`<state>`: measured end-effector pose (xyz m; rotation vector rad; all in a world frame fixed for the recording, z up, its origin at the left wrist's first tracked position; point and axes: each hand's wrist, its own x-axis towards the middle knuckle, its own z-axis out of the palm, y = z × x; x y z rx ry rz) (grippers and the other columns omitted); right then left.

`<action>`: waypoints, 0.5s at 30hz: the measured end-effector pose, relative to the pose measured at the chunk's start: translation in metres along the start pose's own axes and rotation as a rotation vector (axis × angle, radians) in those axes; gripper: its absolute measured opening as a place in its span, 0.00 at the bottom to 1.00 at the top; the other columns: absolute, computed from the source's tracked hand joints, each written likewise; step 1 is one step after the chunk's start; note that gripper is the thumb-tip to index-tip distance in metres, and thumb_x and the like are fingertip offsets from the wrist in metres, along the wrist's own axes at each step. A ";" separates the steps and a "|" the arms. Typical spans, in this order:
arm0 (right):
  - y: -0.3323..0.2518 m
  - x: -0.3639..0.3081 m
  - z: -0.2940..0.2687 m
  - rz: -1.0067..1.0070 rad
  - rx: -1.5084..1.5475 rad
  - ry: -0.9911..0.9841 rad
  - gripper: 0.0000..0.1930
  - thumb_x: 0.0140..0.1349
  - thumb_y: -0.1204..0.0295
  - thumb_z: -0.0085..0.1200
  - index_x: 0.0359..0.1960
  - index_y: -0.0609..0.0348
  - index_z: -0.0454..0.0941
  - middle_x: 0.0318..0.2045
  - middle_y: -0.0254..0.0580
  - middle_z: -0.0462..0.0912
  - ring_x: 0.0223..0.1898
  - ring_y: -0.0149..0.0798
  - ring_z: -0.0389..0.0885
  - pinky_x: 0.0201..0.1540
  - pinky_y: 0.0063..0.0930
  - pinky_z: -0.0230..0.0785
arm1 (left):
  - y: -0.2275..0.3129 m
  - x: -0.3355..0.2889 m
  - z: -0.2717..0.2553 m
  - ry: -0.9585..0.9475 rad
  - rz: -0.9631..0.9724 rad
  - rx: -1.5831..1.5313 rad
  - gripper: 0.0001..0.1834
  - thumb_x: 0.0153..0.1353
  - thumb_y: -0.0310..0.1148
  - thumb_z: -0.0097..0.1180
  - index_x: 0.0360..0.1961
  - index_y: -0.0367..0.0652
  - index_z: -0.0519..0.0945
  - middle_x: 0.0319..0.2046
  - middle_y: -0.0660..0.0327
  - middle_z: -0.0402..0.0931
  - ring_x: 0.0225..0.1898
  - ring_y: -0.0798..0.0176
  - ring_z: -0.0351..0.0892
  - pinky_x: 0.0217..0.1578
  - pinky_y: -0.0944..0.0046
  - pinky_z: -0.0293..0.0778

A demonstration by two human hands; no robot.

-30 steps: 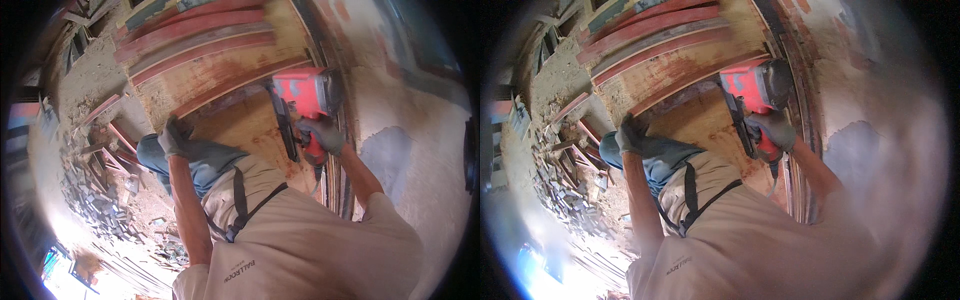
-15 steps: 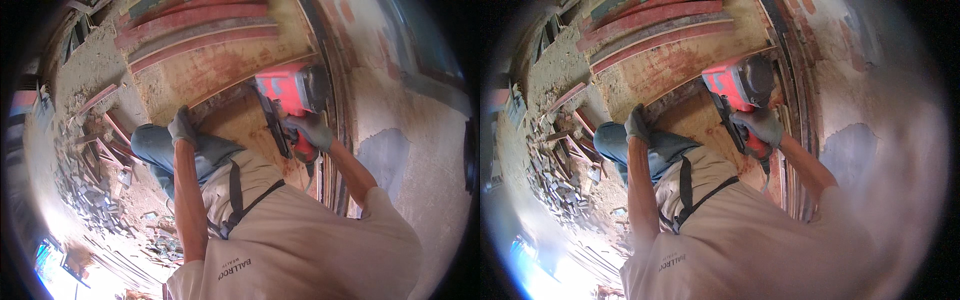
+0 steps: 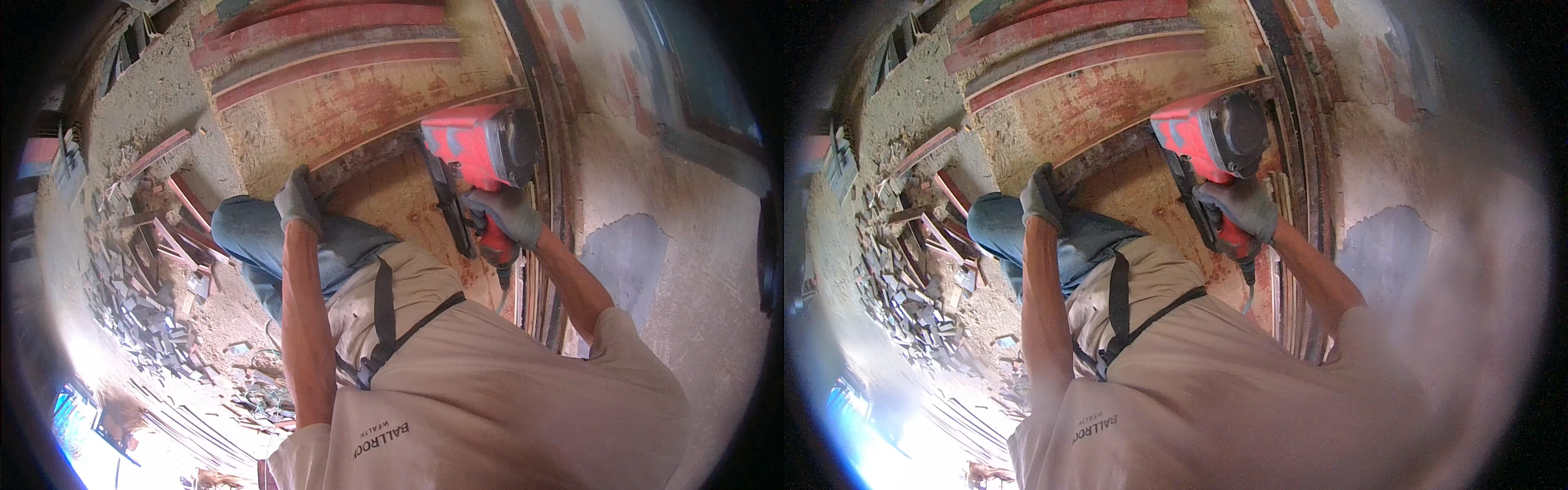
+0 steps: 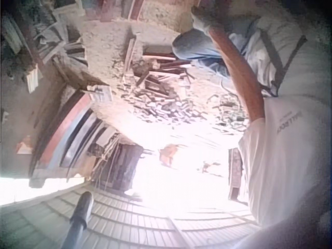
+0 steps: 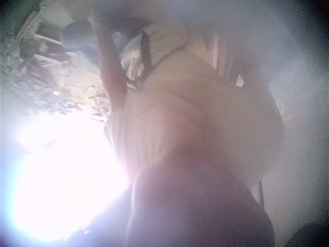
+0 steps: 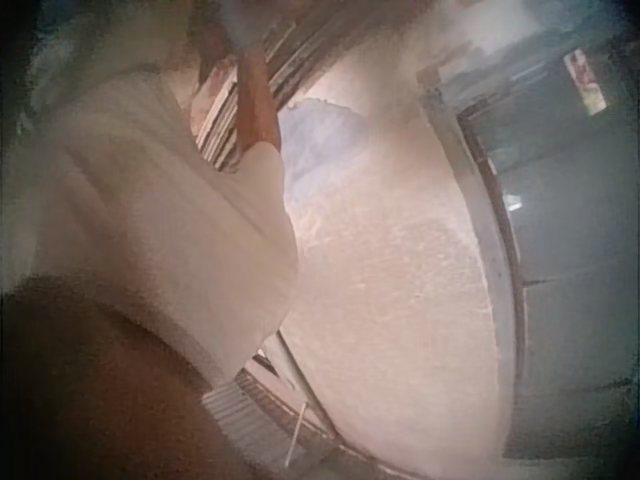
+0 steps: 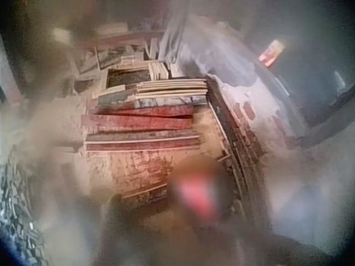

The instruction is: The person installs wooden planks onto a subfloor using a red nail gun. They position each plank, secure it with the nail gun, and repeat the process to cover the floor area.

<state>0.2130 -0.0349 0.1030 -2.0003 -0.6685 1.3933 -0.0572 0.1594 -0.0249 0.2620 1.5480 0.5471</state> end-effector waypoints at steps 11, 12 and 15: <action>-0.006 -0.009 0.002 0.006 0.019 -0.015 0.08 0.63 0.69 0.55 0.35 0.63 0.78 0.22 0.35 0.77 0.22 0.28 0.73 0.27 0.24 0.67 | -0.004 0.012 -0.010 -0.075 -0.041 -0.052 0.17 0.59 0.37 0.58 0.45 0.38 0.81 0.39 0.55 0.78 0.36 0.54 0.81 0.34 0.54 0.81; -0.006 -0.011 0.007 -0.013 0.022 -0.011 0.09 0.63 0.69 0.55 0.35 0.63 0.78 0.22 0.35 0.76 0.22 0.28 0.73 0.27 0.24 0.67 | -0.008 0.018 -0.013 -0.093 -0.036 -0.007 0.17 0.59 0.38 0.57 0.46 0.38 0.80 0.39 0.55 0.78 0.37 0.55 0.80 0.34 0.54 0.81; -0.014 -0.018 0.018 0.020 -0.017 -0.049 0.09 0.62 0.69 0.57 0.37 0.62 0.78 0.23 0.34 0.77 0.22 0.27 0.74 0.27 0.24 0.68 | -0.006 0.002 -0.007 -0.104 -0.109 0.014 0.18 0.59 0.38 0.56 0.47 0.38 0.79 0.39 0.57 0.78 0.38 0.57 0.79 0.35 0.55 0.80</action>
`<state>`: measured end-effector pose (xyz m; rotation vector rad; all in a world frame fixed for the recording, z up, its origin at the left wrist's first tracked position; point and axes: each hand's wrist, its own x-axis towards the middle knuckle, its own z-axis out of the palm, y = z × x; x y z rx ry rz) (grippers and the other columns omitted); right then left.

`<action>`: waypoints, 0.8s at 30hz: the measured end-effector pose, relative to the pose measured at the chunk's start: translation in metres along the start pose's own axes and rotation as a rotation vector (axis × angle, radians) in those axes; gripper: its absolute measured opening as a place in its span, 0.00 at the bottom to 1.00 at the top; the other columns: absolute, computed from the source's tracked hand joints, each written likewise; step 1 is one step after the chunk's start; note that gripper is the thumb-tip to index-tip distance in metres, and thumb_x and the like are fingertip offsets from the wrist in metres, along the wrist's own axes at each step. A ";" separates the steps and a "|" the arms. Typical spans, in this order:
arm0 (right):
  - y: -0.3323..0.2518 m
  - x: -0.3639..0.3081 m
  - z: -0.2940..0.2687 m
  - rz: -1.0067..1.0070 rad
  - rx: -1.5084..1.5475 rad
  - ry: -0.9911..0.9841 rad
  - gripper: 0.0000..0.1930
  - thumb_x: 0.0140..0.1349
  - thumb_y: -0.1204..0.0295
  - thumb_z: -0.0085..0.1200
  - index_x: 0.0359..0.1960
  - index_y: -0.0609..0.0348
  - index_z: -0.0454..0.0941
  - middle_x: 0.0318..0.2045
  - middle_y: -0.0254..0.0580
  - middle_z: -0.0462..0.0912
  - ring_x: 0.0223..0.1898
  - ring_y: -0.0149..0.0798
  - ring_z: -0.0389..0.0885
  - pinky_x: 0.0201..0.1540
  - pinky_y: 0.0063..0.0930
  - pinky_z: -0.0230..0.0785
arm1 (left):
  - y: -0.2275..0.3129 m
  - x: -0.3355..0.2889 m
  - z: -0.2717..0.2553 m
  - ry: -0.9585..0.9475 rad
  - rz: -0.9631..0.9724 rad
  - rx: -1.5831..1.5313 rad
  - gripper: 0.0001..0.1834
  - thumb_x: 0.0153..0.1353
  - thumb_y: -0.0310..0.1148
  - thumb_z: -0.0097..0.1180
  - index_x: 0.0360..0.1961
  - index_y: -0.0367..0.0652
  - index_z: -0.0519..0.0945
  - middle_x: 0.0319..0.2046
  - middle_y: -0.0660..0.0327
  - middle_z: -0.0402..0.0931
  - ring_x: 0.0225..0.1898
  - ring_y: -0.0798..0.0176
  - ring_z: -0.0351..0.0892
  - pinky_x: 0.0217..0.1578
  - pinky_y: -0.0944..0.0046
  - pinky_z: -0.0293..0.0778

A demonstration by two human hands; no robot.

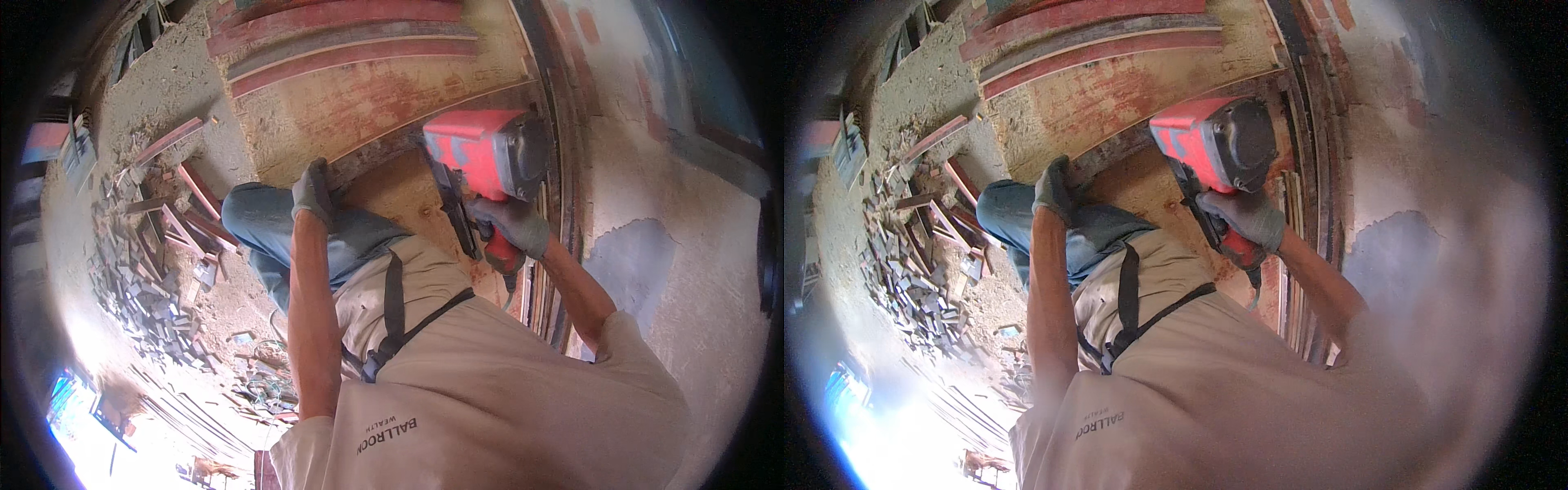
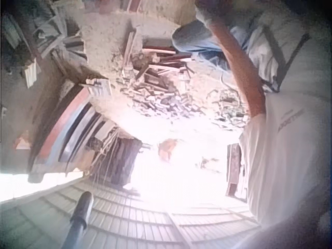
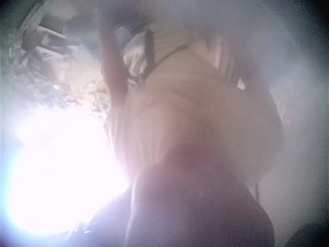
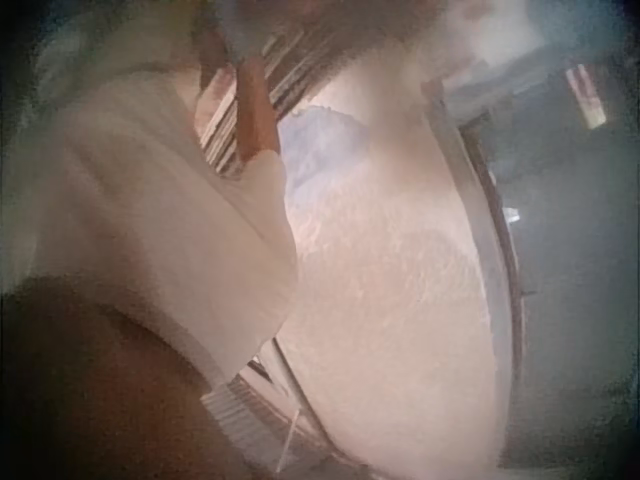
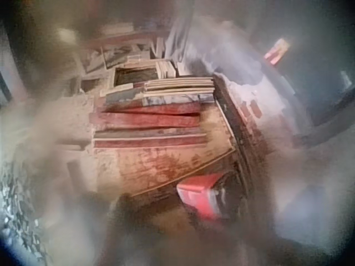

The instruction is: The person installs wooden planks onto a subfloor using a red nail gun. They position each plank, secure it with the nail gun, and repeat the process to cover the floor area.

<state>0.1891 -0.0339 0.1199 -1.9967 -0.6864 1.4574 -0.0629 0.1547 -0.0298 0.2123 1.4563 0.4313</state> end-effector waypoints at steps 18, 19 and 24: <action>-0.019 0.015 0.048 -0.059 -0.168 -0.115 0.22 0.55 0.64 0.63 0.49 0.61 0.77 0.43 0.47 0.83 0.46 0.41 0.81 0.51 0.35 0.71 | -0.046 0.093 -0.056 -0.268 0.366 0.362 0.13 0.61 0.35 0.56 0.45 0.42 0.79 0.40 0.55 0.81 0.43 0.53 0.81 0.43 0.53 0.81; -0.024 0.015 0.051 -0.042 -0.183 -0.144 0.22 0.55 0.64 0.63 0.49 0.61 0.77 0.43 0.46 0.83 0.45 0.41 0.81 0.50 0.35 0.71 | -0.060 0.117 -0.075 -0.280 0.494 0.472 0.13 0.62 0.35 0.54 0.46 0.42 0.78 0.41 0.55 0.81 0.44 0.52 0.81 0.44 0.51 0.81; -0.021 0.005 0.040 -0.076 -0.142 -0.054 0.14 0.60 0.69 0.60 0.46 0.63 0.79 0.36 0.36 0.83 0.36 0.26 0.78 0.40 0.25 0.72 | -0.022 0.049 -0.031 -0.184 0.973 1.387 0.13 0.63 0.34 0.53 0.46 0.43 0.78 0.41 0.54 0.81 0.44 0.50 0.81 0.45 0.48 0.81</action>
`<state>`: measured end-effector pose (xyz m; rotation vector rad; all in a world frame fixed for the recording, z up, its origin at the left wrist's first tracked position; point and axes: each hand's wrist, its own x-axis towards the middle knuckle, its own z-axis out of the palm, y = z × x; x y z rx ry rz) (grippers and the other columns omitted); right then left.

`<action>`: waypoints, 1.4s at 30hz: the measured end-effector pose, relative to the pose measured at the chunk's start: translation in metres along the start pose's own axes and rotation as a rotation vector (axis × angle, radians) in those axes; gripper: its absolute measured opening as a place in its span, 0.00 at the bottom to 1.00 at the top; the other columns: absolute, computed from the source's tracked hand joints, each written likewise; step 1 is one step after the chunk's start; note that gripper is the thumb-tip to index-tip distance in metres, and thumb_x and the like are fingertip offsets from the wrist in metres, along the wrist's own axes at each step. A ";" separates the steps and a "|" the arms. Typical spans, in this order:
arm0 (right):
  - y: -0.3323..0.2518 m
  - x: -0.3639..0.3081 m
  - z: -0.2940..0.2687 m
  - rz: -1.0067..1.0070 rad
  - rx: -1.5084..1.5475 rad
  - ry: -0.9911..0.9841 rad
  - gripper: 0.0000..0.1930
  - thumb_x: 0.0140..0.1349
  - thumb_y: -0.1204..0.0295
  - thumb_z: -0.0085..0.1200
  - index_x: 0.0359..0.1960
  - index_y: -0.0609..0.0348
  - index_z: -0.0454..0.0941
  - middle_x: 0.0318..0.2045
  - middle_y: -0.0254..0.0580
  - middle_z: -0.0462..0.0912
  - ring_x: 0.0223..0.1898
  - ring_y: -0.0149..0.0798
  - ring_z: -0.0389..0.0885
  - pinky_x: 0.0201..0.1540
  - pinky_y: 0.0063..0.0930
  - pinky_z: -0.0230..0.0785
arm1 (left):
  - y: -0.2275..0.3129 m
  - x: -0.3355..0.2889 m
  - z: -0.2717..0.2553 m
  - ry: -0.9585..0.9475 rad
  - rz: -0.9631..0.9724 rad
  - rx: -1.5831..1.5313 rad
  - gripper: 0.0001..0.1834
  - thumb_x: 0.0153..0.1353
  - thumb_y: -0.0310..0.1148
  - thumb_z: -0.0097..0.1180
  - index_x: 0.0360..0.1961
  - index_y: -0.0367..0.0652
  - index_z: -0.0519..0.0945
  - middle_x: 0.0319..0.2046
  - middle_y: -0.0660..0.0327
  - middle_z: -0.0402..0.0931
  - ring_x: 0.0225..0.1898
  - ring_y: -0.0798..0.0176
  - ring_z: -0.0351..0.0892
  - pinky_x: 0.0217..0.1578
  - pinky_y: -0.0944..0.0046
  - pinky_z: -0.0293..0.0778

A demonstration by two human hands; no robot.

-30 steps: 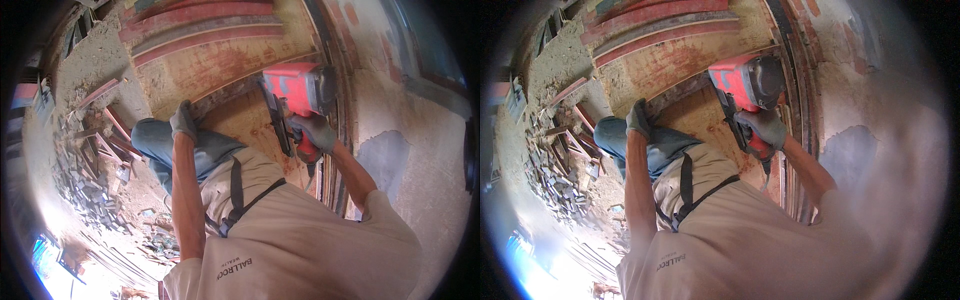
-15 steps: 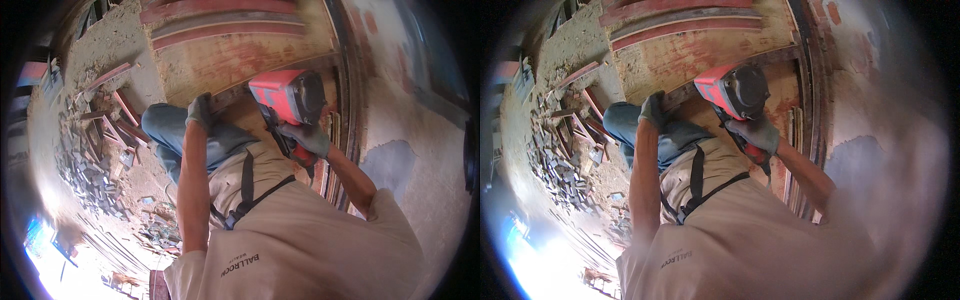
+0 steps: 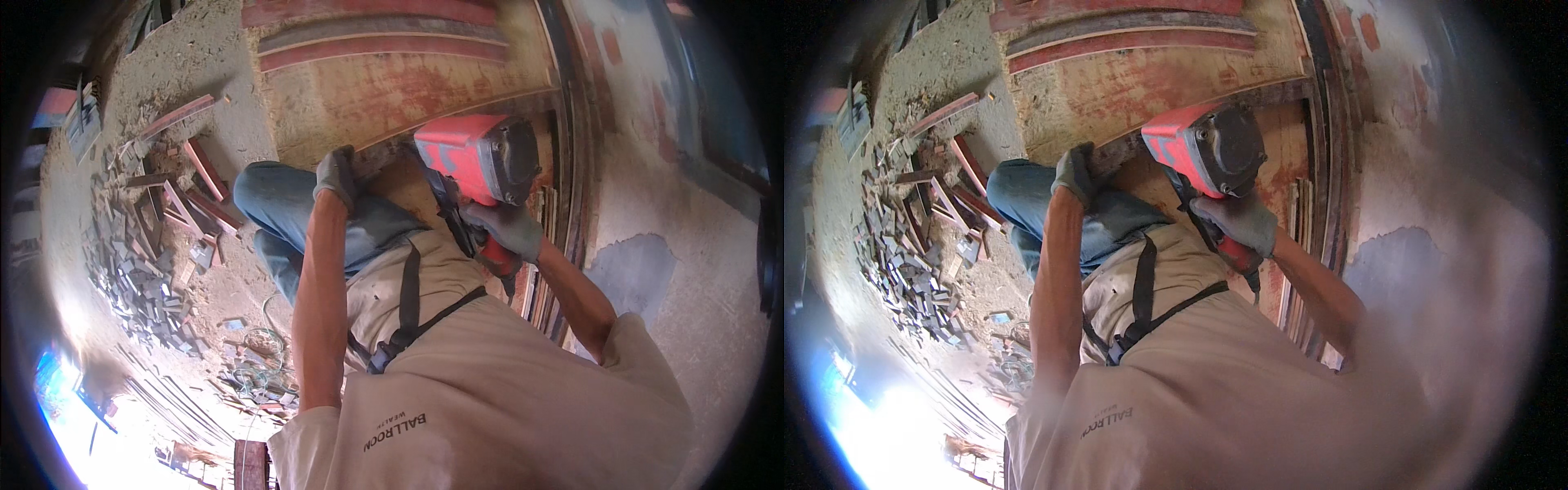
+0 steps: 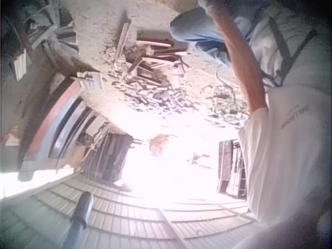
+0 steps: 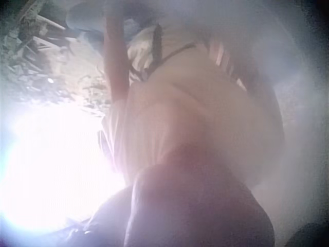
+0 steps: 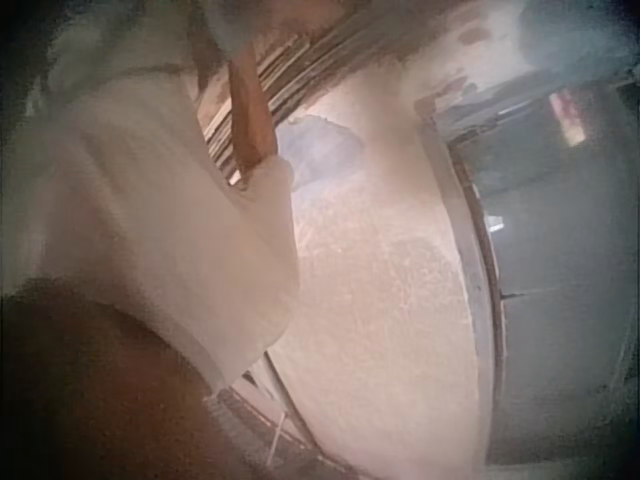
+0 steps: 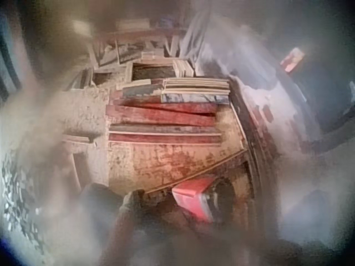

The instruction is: The person installs wooden planks onto a subfloor using a red nail gun. They position each plank, secure it with the nail gun, and repeat the process to cover the floor area.

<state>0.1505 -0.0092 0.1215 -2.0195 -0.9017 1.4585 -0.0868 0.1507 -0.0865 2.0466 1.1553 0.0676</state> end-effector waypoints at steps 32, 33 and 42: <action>-0.012 -0.002 0.011 -0.070 -0.176 -0.031 0.19 0.59 0.66 0.63 0.50 0.59 0.78 0.45 0.43 0.83 0.47 0.35 0.79 0.51 0.32 0.71 | -0.005 0.009 0.020 0.081 -0.680 -1.383 0.12 0.61 0.33 0.54 0.41 0.40 0.82 0.36 0.53 0.82 0.38 0.56 0.82 0.39 0.56 0.77; -0.015 -0.006 0.017 -0.111 -0.188 -0.043 0.20 0.58 0.65 0.62 0.51 0.59 0.77 0.46 0.45 0.82 0.49 0.39 0.79 0.53 0.35 0.70 | -0.045 -0.006 0.036 0.154 -0.521 -1.104 0.11 0.61 0.33 0.54 0.41 0.39 0.82 0.36 0.53 0.82 0.38 0.56 0.82 0.39 0.57 0.77; 0.033 -0.031 -0.003 -0.327 -0.627 0.459 0.32 0.53 0.61 0.64 0.59 0.59 0.68 0.55 0.54 0.76 0.55 0.52 0.76 0.57 0.44 0.67 | 0.047 -0.077 -0.111 0.826 -0.422 -1.378 0.08 0.61 0.33 0.59 0.35 0.39 0.81 0.33 0.64 0.76 0.36 0.62 0.78 0.38 0.63 0.79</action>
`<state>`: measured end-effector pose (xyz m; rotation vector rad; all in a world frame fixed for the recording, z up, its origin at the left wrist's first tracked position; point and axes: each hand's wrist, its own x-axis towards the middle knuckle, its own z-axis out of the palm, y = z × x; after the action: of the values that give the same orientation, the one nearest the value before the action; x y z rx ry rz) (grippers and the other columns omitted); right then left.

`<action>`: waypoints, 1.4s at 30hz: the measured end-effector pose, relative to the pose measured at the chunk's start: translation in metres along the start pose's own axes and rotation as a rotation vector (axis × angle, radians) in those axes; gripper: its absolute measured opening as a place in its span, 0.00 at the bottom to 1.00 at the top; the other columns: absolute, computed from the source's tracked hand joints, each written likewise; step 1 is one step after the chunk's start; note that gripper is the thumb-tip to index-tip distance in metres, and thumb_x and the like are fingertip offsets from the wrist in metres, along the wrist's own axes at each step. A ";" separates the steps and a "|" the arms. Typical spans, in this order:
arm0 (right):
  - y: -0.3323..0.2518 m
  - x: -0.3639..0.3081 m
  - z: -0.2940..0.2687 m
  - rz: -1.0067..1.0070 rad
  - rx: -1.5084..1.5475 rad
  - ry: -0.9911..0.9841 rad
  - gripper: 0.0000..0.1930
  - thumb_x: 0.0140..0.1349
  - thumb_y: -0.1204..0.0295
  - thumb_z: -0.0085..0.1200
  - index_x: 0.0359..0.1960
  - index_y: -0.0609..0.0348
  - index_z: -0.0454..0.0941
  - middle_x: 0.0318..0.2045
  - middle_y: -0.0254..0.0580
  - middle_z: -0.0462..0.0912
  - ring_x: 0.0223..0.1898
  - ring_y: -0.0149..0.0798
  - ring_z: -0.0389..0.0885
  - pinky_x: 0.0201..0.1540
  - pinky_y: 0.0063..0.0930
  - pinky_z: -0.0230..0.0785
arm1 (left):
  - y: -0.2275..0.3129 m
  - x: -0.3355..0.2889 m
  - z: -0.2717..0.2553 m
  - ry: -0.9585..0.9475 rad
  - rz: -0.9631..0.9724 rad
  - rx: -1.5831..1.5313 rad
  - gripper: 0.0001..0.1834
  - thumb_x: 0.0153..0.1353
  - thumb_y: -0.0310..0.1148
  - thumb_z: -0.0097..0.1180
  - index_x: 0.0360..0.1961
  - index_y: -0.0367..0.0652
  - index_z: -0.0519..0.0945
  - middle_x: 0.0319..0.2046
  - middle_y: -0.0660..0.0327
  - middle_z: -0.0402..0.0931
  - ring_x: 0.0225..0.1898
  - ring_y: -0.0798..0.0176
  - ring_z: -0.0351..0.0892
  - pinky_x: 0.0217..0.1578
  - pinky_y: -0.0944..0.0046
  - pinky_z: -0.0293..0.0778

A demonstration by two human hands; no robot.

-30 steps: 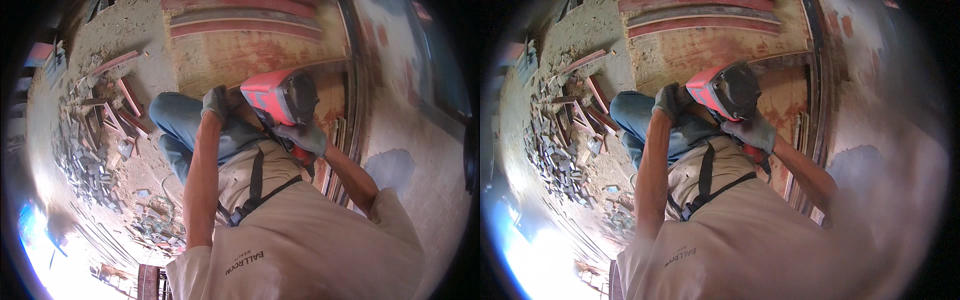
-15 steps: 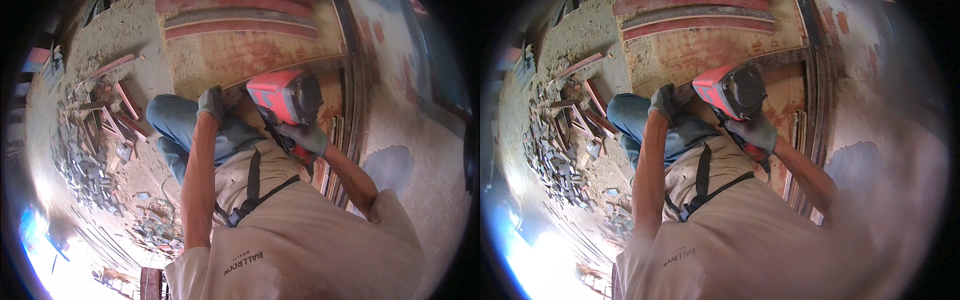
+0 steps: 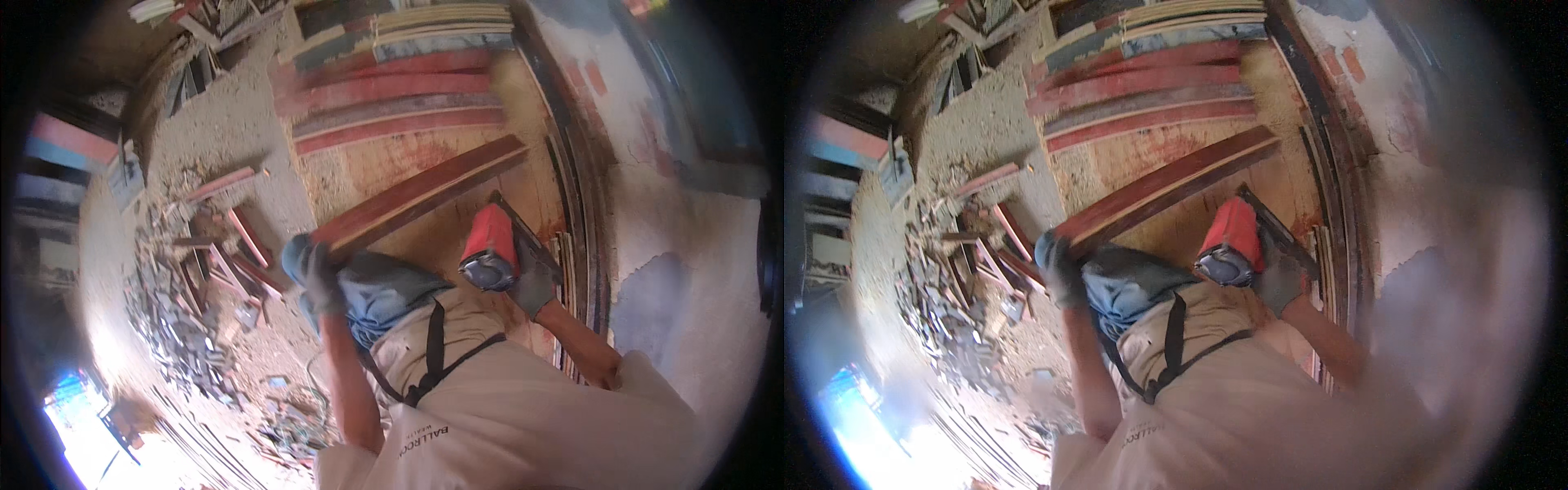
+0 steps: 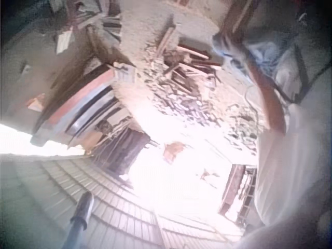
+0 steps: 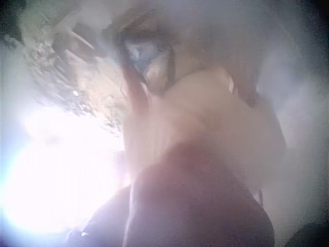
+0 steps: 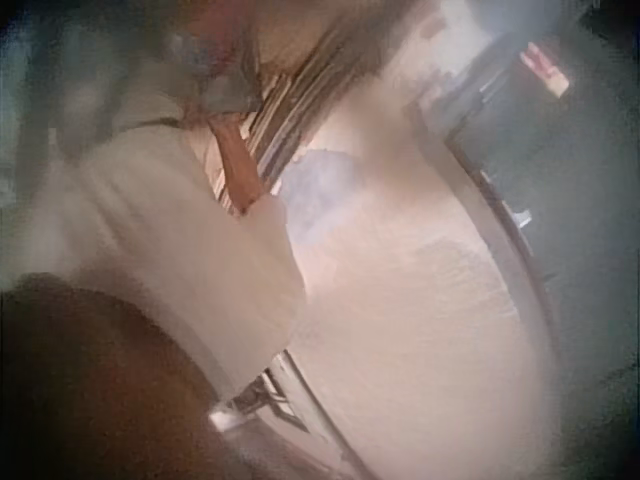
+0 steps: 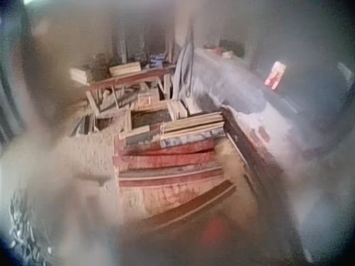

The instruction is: The person installs wooden planks onto a subfloor using a red nail gun. They position each plank, secure it with the nail gun, and repeat the process to cover the floor area.

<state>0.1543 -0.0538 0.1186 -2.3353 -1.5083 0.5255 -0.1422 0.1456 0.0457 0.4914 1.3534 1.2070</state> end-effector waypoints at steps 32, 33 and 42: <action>0.116 0.262 0.023 -0.517 -0.517 -0.525 0.21 0.60 0.66 0.54 0.52 0.64 0.70 0.42 0.59 0.78 0.45 0.57 0.78 0.48 0.46 0.71 | 0.005 0.071 -0.031 -0.080 0.274 0.394 0.35 0.65 0.42 0.59 0.66 0.32 0.62 0.56 0.54 0.71 0.53 0.61 0.73 0.50 0.66 0.71; 0.117 0.246 0.019 -0.517 -0.462 -0.541 0.21 0.60 0.66 0.54 0.53 0.64 0.70 0.43 0.58 0.78 0.46 0.57 0.78 0.49 0.45 0.71 | 0.005 0.075 -0.024 -0.073 0.295 0.407 0.36 0.65 0.42 0.59 0.67 0.32 0.61 0.58 0.52 0.69 0.56 0.59 0.71 0.53 0.64 0.69; 0.179 0.200 0.033 -0.267 -0.254 -0.417 0.24 0.61 0.68 0.58 0.59 0.56 0.70 0.49 0.54 0.80 0.50 0.53 0.79 0.52 0.40 0.71 | -0.061 0.095 -0.004 -0.191 0.539 1.026 0.46 0.51 0.40 0.69 0.66 0.30 0.61 0.64 0.40 0.62 0.66 0.45 0.62 0.64 0.56 0.61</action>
<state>0.3582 0.0598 -0.0181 -2.2398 -2.1523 0.8291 -0.1436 0.2032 -0.0523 1.7334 1.6594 0.7431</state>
